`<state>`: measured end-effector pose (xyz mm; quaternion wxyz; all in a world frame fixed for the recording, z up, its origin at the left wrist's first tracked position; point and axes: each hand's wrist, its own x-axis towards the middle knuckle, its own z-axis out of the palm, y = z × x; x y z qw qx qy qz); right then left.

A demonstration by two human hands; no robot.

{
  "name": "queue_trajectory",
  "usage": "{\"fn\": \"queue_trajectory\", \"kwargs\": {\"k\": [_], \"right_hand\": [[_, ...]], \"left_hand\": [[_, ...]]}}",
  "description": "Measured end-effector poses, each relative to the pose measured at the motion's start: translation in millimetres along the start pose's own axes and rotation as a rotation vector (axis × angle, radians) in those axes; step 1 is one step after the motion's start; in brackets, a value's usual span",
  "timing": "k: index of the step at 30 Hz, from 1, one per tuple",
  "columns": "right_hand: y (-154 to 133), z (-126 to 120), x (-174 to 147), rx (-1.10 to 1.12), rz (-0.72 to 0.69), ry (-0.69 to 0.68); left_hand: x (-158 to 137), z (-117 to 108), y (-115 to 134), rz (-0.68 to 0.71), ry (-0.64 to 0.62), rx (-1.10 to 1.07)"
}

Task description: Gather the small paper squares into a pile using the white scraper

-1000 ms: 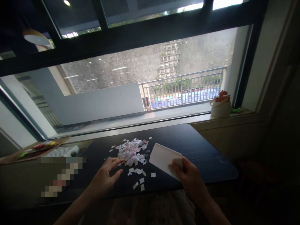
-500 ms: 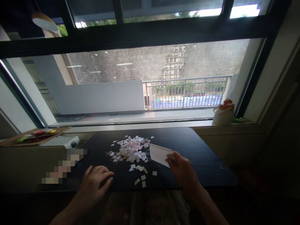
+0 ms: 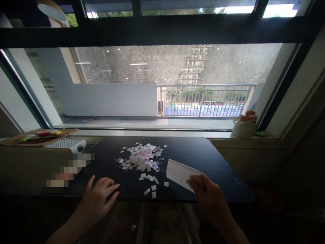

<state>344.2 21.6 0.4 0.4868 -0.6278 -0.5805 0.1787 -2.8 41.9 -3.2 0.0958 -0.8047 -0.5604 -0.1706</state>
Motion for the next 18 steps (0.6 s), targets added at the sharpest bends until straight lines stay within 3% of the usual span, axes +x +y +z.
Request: {"fn": "queue_trajectory", "kwargs": {"k": [4,12,18], "right_hand": [[9.4,-1.0,-6.7,0.197,0.137,-0.04],[2.4,17.1,19.8,0.43,0.146,-0.19],[0.6,23.3,40.3,0.342,0.076,-0.444]], "left_hand": [[-1.0,1.5,-0.5,0.0,0.018,0.005],[-1.8,4.9,-3.1,0.021,0.038,0.031],[-1.8,2.8,-2.9,0.018,0.015,0.033]]}}
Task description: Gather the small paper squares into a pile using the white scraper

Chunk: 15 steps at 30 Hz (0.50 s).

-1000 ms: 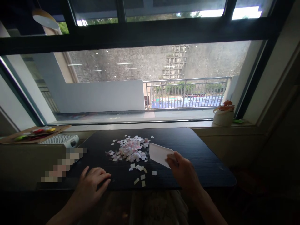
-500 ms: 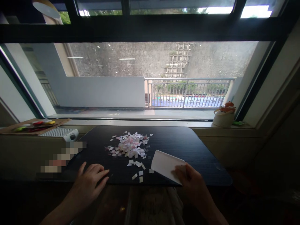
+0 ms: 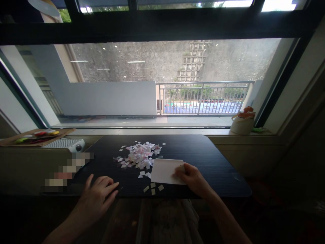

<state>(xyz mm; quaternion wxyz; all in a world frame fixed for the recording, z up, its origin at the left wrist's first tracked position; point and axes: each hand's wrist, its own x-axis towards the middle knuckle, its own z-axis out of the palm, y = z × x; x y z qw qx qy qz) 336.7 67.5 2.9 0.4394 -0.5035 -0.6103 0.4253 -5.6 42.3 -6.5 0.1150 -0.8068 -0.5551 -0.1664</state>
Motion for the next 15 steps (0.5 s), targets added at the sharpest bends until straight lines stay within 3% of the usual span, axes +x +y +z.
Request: {"fn": "queue_trajectory", "kwargs": {"k": [6,9,15], "right_hand": [[4.5,-11.1,7.9,0.065,0.028,-0.08],[2.9,-9.6,10.5,0.082,0.048,-0.06],[-3.5,-7.5,11.1,0.129,0.116,-0.172]], "left_hand": [[-0.2,-0.4,0.9,0.001,-0.003,0.008],[-0.2,0.3,0.4,0.007,0.008,0.001],[-1.1,-0.4,0.3,0.016,0.013,0.013]]}}
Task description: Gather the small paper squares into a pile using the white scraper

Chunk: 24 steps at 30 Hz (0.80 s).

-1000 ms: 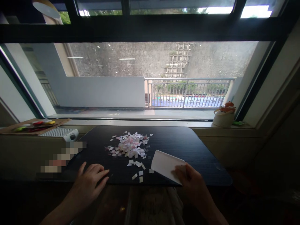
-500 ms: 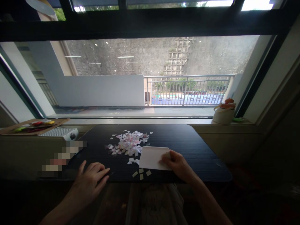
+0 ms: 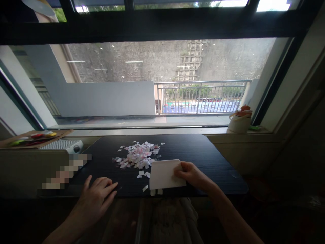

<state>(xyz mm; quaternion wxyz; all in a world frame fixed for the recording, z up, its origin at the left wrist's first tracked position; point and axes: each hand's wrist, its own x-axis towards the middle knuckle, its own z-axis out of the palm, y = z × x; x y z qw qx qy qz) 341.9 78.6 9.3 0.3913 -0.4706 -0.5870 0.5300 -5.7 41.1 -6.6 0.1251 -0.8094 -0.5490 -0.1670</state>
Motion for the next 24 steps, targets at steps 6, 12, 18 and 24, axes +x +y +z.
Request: {"fn": "queue_trajectory", "kwargs": {"k": [6,12,18,24], "right_hand": [[-1.7,-5.8,-10.2,-0.016,0.02,-0.034],[-1.0,-1.6,-3.3,-0.007,-0.042,0.02],[-5.0,17.4,11.3,-0.042,-0.11,0.006],[-5.9,-11.1,2.6,-0.076,-0.09,0.061]], "left_hand": [[-0.2,1.2,-2.8,0.006,-0.024,-0.005],[-0.2,2.9,-4.8,0.027,-0.049,-0.012],[-0.2,1.5,-2.4,0.031,-0.062,0.005],[-1.6,3.8,-3.9,0.035,-0.037,-0.032]]}}
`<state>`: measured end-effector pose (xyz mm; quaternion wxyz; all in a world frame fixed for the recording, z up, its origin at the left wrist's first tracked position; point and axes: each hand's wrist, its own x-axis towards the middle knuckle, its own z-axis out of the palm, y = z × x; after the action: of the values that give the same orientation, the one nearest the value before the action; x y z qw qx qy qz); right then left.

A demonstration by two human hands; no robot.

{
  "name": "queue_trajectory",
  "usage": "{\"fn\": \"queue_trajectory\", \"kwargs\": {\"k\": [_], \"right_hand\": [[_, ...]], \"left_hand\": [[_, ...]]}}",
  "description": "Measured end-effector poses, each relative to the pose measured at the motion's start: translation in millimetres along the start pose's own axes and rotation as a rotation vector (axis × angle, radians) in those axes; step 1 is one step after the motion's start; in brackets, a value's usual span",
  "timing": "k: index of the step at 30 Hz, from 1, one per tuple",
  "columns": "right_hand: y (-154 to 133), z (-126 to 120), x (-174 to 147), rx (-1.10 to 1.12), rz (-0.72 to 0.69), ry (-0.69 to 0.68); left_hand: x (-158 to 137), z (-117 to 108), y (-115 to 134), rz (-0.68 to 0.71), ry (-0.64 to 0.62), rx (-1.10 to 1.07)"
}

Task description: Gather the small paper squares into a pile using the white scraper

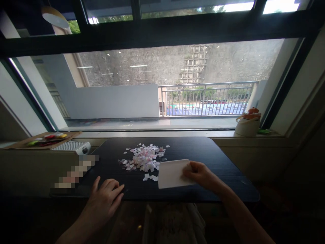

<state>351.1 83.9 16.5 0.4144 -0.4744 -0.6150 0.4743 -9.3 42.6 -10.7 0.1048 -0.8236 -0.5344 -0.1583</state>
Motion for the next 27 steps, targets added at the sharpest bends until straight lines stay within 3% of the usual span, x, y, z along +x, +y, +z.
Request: {"fn": "queue_trajectory", "kwargs": {"k": [4,19,27], "right_hand": [[6.9,-3.6,8.1,0.014,-0.027,0.115],[-7.2,17.7,15.5,-0.031,-0.047,0.017],[-8.0,50.7,38.8,-0.003,-0.132,0.048]], "left_hand": [[1.3,-1.4,3.5,-0.012,-0.011,0.006],[1.5,-2.8,3.2,-0.01,-0.033,0.029],[-0.1,-3.3,6.1,-0.012,-0.028,0.053]]}}
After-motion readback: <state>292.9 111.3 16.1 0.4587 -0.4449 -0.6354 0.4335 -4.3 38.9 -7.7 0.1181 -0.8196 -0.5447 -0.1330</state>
